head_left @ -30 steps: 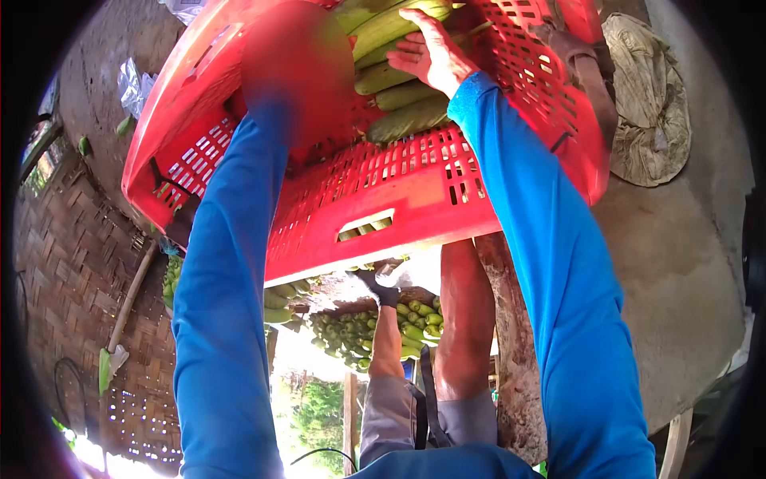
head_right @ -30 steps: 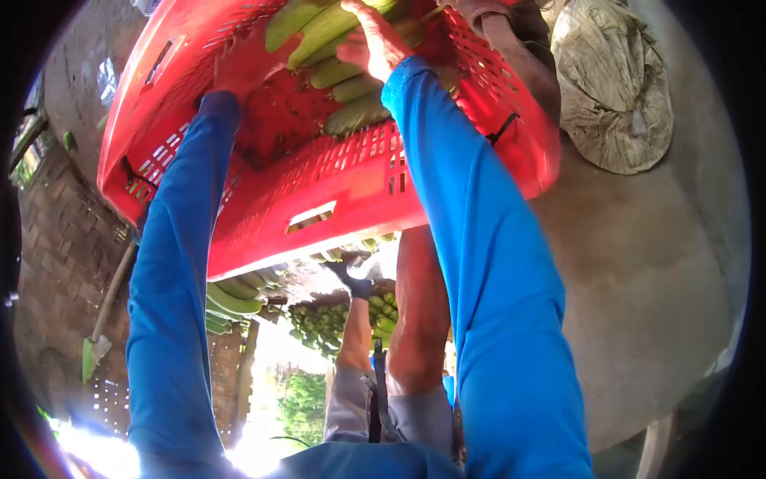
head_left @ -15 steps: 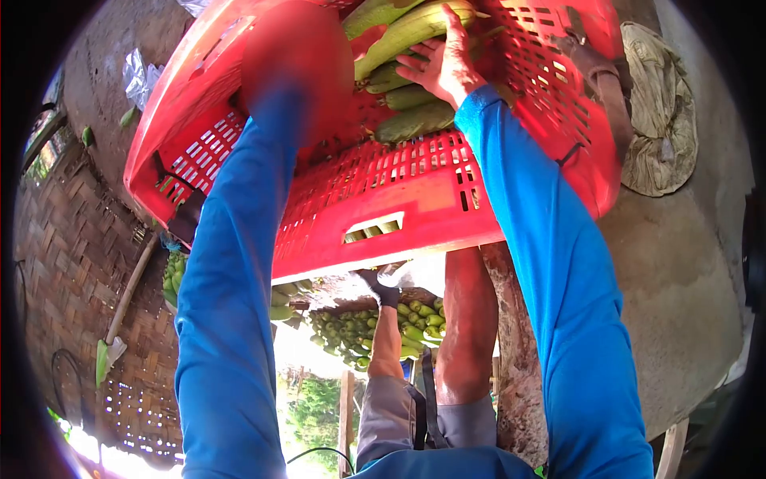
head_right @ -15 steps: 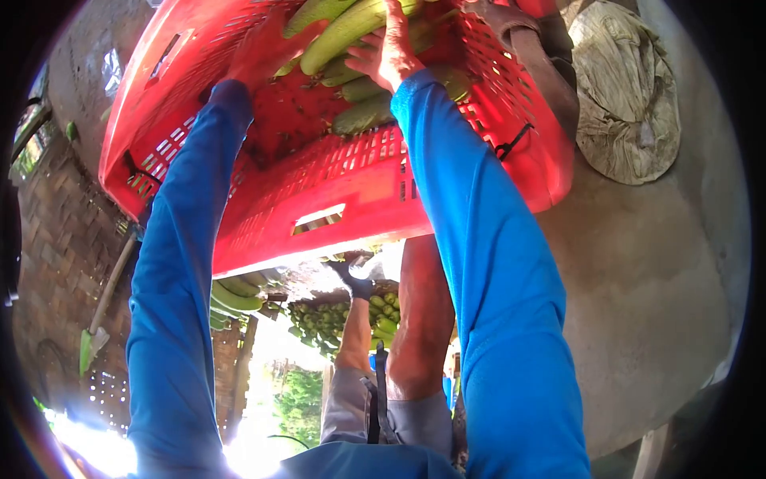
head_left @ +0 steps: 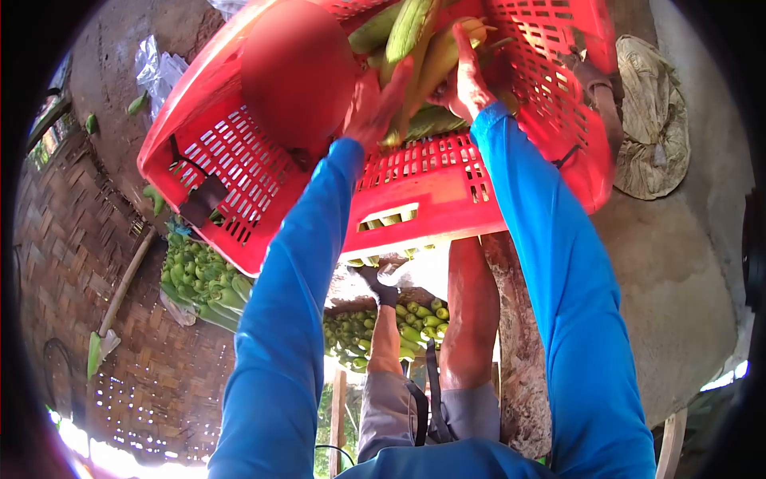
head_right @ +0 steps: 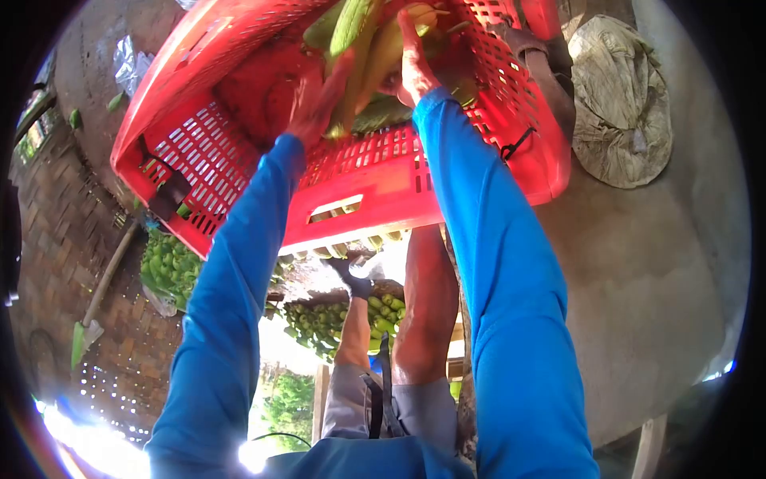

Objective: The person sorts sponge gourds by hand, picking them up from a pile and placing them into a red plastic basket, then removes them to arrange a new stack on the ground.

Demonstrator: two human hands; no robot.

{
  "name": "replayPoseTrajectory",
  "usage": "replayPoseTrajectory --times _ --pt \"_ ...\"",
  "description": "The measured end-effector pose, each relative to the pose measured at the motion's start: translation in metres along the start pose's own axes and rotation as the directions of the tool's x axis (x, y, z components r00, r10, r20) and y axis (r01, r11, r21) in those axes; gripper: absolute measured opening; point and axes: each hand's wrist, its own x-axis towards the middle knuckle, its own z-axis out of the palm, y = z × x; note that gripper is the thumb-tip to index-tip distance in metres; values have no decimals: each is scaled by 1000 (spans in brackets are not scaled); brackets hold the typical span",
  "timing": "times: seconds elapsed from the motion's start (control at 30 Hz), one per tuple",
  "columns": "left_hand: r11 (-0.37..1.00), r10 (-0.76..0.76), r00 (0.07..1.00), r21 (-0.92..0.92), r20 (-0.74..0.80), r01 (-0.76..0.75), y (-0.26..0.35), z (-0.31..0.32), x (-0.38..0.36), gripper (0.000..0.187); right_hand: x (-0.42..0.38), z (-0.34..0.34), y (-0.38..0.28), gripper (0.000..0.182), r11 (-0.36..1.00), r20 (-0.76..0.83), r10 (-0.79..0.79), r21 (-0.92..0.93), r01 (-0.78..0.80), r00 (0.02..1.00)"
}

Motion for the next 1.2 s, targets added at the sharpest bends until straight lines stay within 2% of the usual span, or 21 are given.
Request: replayPoseTrajectory --times 0.03,0.07,0.1,0.13,0.17,0.23,0.3,0.37,0.4,0.57,0.63,0.67,0.7,0.8,0.83,0.87,1.0,1.07,1.1,1.17,1.2 --pt "979 43 998 -199 46 -33 -5 -2 -15 71 -5 6 4 83 1000 5 -3 -8 3 1000" --pt "977 46 998 -208 38 -37 -5 -7 -26 71 -13 11 5 78 995 96 -98 41 95 990" --pt "833 -126 972 -511 197 212 -4 -13 -35 66 -19 17 4 74 979 186 -197 95 182 963" --pt "550 -219 891 -704 398 450 -3 -22 -45 62 -23 26 0 71 988 173 -131 107 113 976" --pt "544 -213 896 -715 389 439 -3 -33 -59 62 -23 23 -1 71 989 182 -132 94 117 974" --pt "334 -99 916 -854 389 399 -1 -63 -92 56 -29 19 -5 90 996 392 69 -74 -44 917" --pt "291 -117 914 -866 389 406 2 -97 -135 56 -80 45 -6 91 991 441 112 20 -134 891" --pt "135 21 877 -871 480 473 -12 -120 -167 59 -111 53 2 87 969 565 96 134 -206 820" --pt "200 4 853 -836 522 511 -20 -135 -185 66 -120 56 6 84 944 687 90 173 -282 721" --pt "109 -2 931 -925 365 363 -54 -169 -293 81 -178 69 38 87 926 789 159 90 -368 594" --pt "-67 -112 936 -942 335 329 -67 -181 -345 80 -213 79 50 89 955 735 217 -26 -294 642" --pt "-69 -121 953 -960 277 270 -72 -185 -368 78 -243 98 58 89 956 637 243 -30 -291 732" --pt "-72 -102 974 -978 201 195 -91 -183 -392 77 -257 105 74 89 952 640 270 -64 -300 720" --pt "-259 -342 921 -961 186 98 -129 -178 -460 76 -287 112 124 88 941 680 337 -234 -244 651" --pt "-235 -348 927 -970 141 60 -148 -174 -480 73 -298 116 140 88 913 695 407 -334 -235 592" --pt "-234 -354 927 -971 128 45 -161 -169 -497 72 -316 127 162 91 913 580 406 -296 -282 706" --pt "-371 -344 925 -928 160 23 -211 -139 -552 68 -331 129 220 92 830 598 558 -409 -379 575" --pt "-440 -379 891 -896 249 63 -225 -128 -585 67 -350 138 254 88 714 400 676 -563 -416 619" --pt "-533 -298 911 -841 285 89 -243 -111 -604 64 -355 140 272 88 668 377 717 -613 -422 587" --pt "-522 -510 794 -853 331 20 -266 -72 -623 59 -355 145 308 86 550 266 783 -718 -427 562" --pt "-591 -419 847 -807 327 19 -271 -68 -638 57 -362 151 327 83 469 176 806 -772 -428 566"
